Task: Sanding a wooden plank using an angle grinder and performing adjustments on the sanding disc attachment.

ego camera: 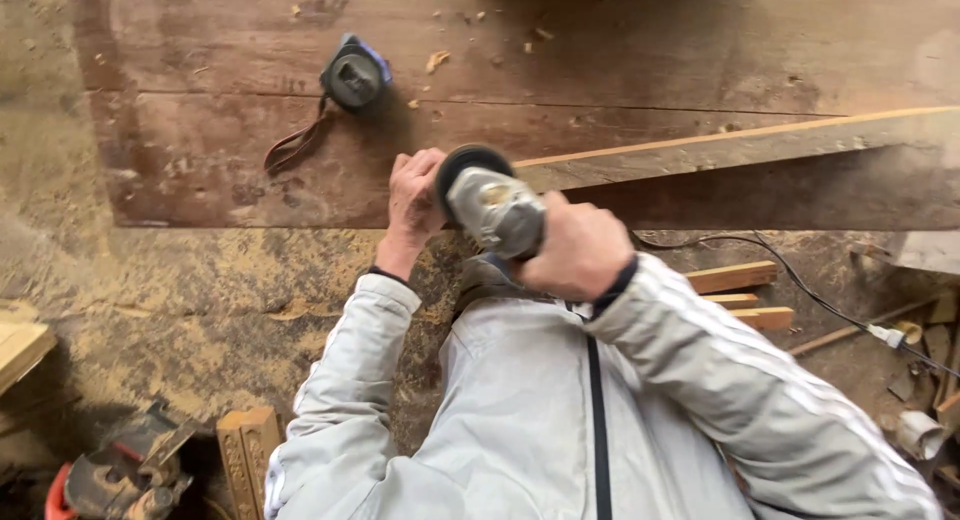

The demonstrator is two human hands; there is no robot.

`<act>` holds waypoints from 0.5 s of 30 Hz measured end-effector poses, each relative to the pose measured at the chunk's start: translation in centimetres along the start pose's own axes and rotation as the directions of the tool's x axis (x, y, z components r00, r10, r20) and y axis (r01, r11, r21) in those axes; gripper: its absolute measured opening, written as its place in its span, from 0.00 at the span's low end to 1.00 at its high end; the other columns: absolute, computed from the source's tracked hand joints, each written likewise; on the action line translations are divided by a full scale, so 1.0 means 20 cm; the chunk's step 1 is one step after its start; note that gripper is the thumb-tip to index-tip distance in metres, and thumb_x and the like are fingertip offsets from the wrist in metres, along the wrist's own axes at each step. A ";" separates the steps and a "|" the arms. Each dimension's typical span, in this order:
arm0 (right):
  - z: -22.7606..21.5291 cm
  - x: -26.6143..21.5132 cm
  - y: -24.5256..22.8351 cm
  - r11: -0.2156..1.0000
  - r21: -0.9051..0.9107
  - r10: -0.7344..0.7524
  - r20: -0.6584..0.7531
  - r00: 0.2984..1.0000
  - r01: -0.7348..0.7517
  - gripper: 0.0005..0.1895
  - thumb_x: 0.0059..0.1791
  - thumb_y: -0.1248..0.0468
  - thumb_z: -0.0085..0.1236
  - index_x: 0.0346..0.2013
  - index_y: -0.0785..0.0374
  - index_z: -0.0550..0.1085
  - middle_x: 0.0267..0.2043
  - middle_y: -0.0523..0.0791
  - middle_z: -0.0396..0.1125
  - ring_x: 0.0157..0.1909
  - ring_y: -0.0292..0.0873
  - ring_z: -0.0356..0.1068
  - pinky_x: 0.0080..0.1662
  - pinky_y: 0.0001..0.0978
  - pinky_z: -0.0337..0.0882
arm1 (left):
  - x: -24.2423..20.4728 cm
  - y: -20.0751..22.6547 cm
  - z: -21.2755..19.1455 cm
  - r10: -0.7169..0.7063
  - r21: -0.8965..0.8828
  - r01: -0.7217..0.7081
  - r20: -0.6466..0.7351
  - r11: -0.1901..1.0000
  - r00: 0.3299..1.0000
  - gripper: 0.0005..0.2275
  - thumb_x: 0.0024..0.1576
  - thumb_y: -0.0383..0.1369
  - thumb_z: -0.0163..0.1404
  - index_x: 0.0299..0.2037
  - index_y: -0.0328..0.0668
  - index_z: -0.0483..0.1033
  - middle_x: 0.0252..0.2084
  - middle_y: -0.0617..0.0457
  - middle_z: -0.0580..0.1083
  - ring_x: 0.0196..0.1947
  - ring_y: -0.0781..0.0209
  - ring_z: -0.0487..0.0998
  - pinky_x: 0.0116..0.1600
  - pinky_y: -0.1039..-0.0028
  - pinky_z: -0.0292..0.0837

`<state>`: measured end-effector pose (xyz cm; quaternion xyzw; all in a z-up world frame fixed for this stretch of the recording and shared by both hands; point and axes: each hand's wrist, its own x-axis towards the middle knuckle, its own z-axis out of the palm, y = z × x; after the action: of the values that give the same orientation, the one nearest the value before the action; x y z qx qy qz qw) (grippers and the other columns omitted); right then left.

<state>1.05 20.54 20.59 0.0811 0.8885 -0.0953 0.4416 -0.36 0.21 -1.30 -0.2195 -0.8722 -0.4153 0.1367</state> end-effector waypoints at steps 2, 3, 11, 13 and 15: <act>-0.04 -0.05 0.00 0.999 0.030 -0.012 -0.002 1.000 0.013 0.35 0.33 0.38 0.65 0.44 0.56 0.71 0.43 0.51 0.76 0.49 0.57 0.77 0.51 0.49 0.76 | 0.02 0.02 -0.02 0.027 0.029 -0.027 0.004 0.999 1.000 0.05 0.48 0.28 0.56 0.30 0.50 0.72 0.31 0.62 0.73 0.31 0.63 0.74 0.39 0.75 0.62; -0.05 -0.06 0.00 0.997 0.059 -0.041 0.005 0.999 0.040 0.32 0.34 0.41 0.64 0.43 0.57 0.69 0.43 0.51 0.75 0.49 0.58 0.77 0.51 0.49 0.76 | 0.02 0.03 -0.03 0.042 0.072 -0.043 0.011 0.996 0.999 0.05 0.48 0.27 0.55 0.29 0.49 0.72 0.30 0.61 0.73 0.32 0.62 0.75 0.38 0.75 0.62; -0.05 -0.04 0.60 0.964 0.214 0.180 -0.086 0.980 -0.158 0.38 0.31 0.40 0.70 0.46 0.60 0.73 0.43 0.55 0.76 0.51 0.60 0.76 0.51 0.52 0.76 | 0.02 0.05 -0.03 -0.013 -0.032 0.013 0.012 0.999 1.000 0.18 0.40 0.25 0.63 0.40 0.60 0.82 0.36 0.65 0.78 0.36 0.61 0.79 0.44 0.74 0.64; -0.07 -0.04 0.80 0.940 0.281 0.234 -0.114 0.966 -0.194 0.37 0.31 0.42 0.70 0.46 0.62 0.74 0.43 0.56 0.76 0.51 0.60 0.75 0.50 0.54 0.75 | 0.02 0.05 -0.03 -0.010 -0.021 0.010 0.017 1.000 1.000 0.17 0.42 0.26 0.63 0.40 0.62 0.82 0.36 0.65 0.79 0.36 0.62 0.79 0.44 0.75 0.64; -0.09 -0.03 1.00 0.891 0.385 0.329 -0.185 0.926 -0.239 0.36 0.31 0.43 0.71 0.45 0.62 0.77 0.43 0.57 0.76 0.50 0.61 0.75 0.49 0.55 0.75 | 0.02 0.06 -0.04 -0.040 -0.039 0.041 0.027 0.998 0.999 0.18 0.42 0.24 0.62 0.41 0.60 0.83 0.36 0.63 0.79 0.36 0.60 0.80 0.45 0.74 0.63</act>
<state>4.68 40.22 20.23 0.3006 0.8824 -0.1775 0.3155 -0.12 0.42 0.18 -0.2098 -0.8699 -0.4320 0.1125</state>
